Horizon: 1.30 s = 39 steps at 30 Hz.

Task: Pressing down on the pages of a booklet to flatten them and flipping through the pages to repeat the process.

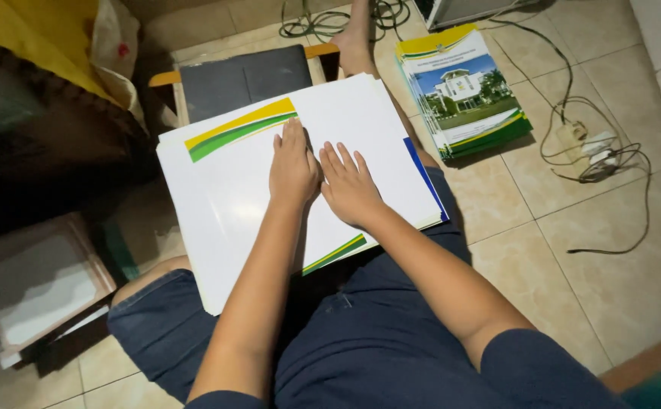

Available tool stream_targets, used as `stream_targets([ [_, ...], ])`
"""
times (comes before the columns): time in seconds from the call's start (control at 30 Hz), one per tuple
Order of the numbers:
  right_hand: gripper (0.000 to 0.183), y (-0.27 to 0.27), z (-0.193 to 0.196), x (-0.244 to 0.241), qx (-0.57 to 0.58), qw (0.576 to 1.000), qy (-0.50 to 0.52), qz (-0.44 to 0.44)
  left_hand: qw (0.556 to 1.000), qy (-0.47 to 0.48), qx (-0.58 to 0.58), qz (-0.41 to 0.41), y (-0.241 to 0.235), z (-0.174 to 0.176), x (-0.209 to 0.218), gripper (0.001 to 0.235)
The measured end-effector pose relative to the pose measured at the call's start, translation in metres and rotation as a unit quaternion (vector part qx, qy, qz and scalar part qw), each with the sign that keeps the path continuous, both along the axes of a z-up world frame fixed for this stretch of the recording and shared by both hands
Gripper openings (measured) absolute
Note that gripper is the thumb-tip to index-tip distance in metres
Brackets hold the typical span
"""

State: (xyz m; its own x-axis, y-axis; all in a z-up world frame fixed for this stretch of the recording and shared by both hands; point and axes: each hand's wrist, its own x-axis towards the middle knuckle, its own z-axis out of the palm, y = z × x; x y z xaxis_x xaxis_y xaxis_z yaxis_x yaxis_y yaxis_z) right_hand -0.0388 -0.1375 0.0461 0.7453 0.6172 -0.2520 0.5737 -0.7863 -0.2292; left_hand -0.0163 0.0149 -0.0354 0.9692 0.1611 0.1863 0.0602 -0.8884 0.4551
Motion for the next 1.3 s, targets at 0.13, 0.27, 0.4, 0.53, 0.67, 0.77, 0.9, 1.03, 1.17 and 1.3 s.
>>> stream_targets([
  [0.13,0.062,0.007,0.002,0.003,0.001,1.000,-0.009,-0.001,0.994,-0.044,-0.099,0.026,0.008,0.003,0.002,0.062],
  [0.27,0.063,-0.004,0.009,-0.023,-0.010,1.000,0.007,-0.009,0.996,-0.043,-0.071,0.034,0.007,-0.008,0.004,0.062],
  [0.4,0.063,-0.001,0.007,-0.021,-0.003,1.000,-0.004,-0.007,0.996,-0.058,-0.056,0.044,0.004,-0.013,0.005,0.061],
  [0.53,0.063,0.032,-0.011,0.033,0.027,1.000,-0.006,-0.003,0.989,-0.115,-0.071,0.058,0.005,-0.040,0.019,0.059],
  [0.67,0.062,0.059,-0.028,0.072,0.046,0.998,-0.031,0.002,0.985,-0.123,-0.102,0.063,0.011,-0.048,0.021,0.058],
  [0.77,0.061,0.052,-0.022,0.058,0.033,0.999,-0.041,-0.002,0.987,-0.097,-0.113,0.066,0.011,-0.037,0.017,0.057],
  [0.9,0.059,0.016,0.000,0.006,0.027,0.999,-0.020,-0.009,0.984,-0.098,-0.131,0.073,0.005,-0.023,0.013,0.057],
  [1.03,0.060,-0.004,0.005,-0.021,0.013,1.000,-0.018,0.003,0.983,-0.102,-0.129,0.082,0.001,-0.018,0.010,0.054],
  [1.17,0.061,0.015,0.004,0.003,0.009,1.000,-0.011,0.021,0.982,-0.115,-0.131,0.078,0.000,-0.034,0.015,0.054],
  [1.3,0.058,0.057,-0.019,0.073,0.040,0.997,-0.035,0.049,0.980,-0.094,-0.158,0.073,0.002,-0.016,0.007,0.053],
])
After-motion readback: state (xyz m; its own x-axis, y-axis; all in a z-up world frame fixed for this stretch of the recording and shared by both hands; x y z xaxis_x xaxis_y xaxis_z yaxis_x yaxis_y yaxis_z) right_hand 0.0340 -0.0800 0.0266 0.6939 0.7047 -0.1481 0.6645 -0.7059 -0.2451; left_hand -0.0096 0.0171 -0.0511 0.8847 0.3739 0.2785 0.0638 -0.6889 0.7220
